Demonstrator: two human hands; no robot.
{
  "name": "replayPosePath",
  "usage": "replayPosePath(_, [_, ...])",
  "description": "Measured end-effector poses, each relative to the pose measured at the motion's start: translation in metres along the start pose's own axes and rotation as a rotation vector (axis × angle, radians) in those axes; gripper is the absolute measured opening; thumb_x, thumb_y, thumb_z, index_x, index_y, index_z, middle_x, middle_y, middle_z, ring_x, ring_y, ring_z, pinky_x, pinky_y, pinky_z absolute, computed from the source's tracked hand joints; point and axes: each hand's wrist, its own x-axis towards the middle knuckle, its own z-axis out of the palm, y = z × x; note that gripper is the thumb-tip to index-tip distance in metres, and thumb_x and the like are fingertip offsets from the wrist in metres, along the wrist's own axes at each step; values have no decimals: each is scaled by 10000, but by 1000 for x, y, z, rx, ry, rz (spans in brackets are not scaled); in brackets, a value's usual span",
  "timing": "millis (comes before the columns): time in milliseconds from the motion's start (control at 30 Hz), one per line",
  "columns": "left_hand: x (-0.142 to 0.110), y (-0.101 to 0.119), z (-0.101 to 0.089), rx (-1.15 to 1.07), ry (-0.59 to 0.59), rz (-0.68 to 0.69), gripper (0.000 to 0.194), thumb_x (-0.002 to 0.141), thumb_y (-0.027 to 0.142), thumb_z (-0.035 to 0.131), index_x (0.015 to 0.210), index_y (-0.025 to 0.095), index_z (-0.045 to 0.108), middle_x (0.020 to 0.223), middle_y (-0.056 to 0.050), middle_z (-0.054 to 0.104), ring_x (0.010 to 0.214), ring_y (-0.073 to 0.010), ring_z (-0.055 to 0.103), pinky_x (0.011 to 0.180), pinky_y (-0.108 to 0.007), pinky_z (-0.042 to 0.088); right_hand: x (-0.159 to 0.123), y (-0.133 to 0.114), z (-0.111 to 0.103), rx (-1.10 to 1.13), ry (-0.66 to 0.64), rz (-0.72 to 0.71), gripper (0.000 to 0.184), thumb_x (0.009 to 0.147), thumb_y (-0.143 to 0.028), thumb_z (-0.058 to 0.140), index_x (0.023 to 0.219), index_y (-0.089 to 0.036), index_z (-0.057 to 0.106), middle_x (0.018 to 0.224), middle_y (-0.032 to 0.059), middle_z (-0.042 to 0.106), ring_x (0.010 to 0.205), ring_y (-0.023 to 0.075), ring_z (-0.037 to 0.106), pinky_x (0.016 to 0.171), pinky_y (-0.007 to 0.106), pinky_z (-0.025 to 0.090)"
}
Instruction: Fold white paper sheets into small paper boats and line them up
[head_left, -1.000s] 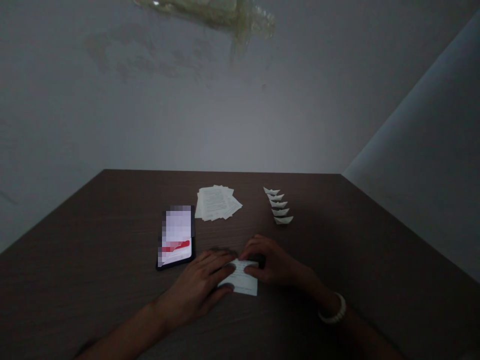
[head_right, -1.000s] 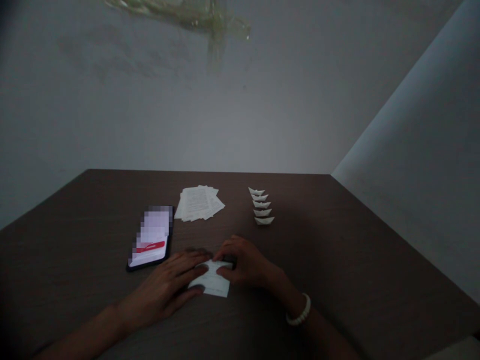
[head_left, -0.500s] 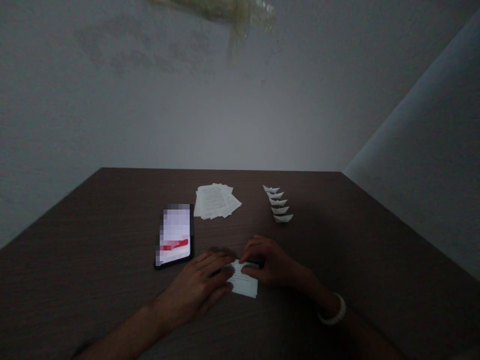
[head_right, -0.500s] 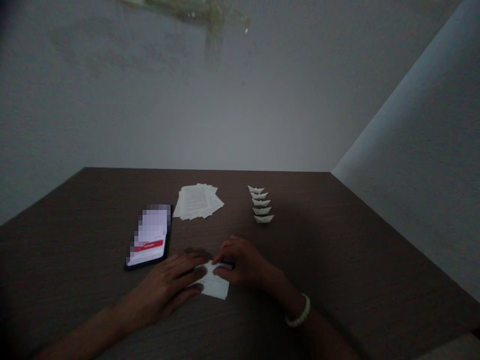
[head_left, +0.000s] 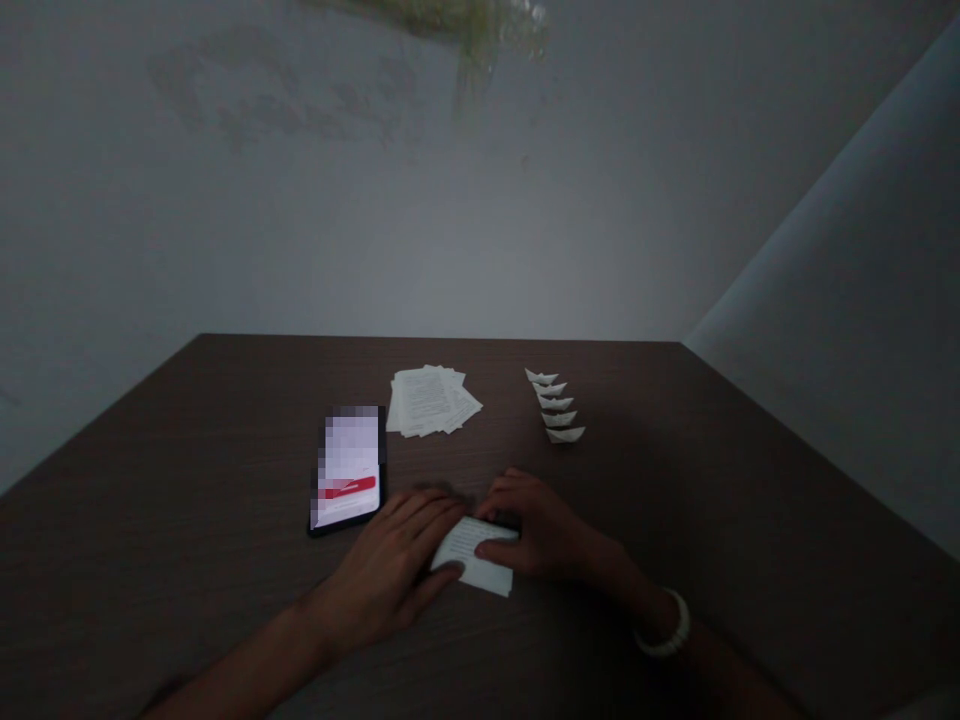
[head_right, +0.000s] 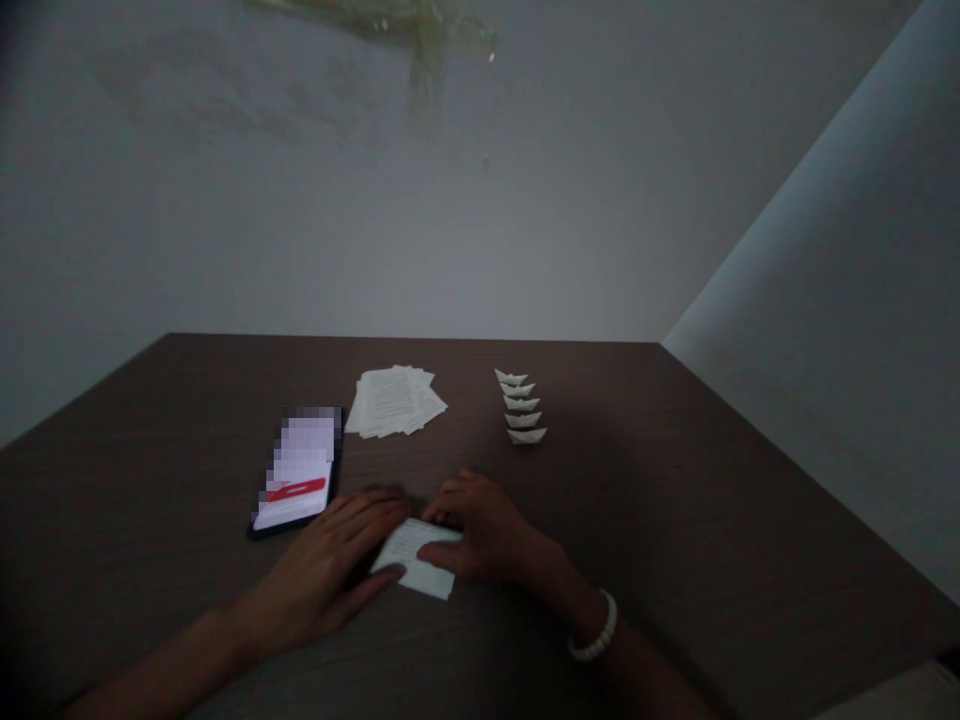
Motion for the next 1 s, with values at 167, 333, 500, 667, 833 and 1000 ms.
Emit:
replayPosePath(167, [-1,-1,2,1,31,-80,536,868,361,586,1341,180,412,1312,-121,540,1202,-296,489,993,-478,421,-1,-5,2,54,3,114,213,647,-234,787,803,-195,647,756,-14,638,730,152,569,739,288,413])
replayPosePath(333, [0,-2,1,-101,129,-179,505,843,376,620,1284,194,454,1209,-103,589,1116,-279,534,936,-458,451,0,-7,1,280,35,272,136,701,-226,743,787,-171,654,679,-34,608,606,102,513,560,215,372])
replayPosePath(500, [9,5,-7,-344,231,-412,277,839,374,615,1048,194,601,974,-53,652,886,-216,609,777,-370,496,5,-2,3,584,186,386,221,705,-318,751,778,-157,619,711,-19,630,629,114,554,569,223,403])
replayPosePath(667, [21,16,-15,-607,179,-609,255,840,398,595,736,172,651,703,-3,660,682,-161,600,623,-258,454,9,-6,13,828,274,478,314,666,-387,784,765,-161,590,716,-7,661,636,137,606,598,250,454])
replayPosePath(833, [25,18,-17,-717,228,-739,301,791,420,612,649,160,663,621,-6,641,621,-156,567,559,-236,412,10,-16,20,849,306,487,305,674,-388,781,766,-171,587,736,0,682,662,150,631,604,255,474])
replayPosePath(1000, [25,17,-17,-802,215,-781,323,770,428,615,598,156,648,577,2,598,552,-129,507,498,-216,364,10,-16,20,886,300,449,302,687,-375,778,833,-168,613,783,11,701,701,161,654,620,257,484])
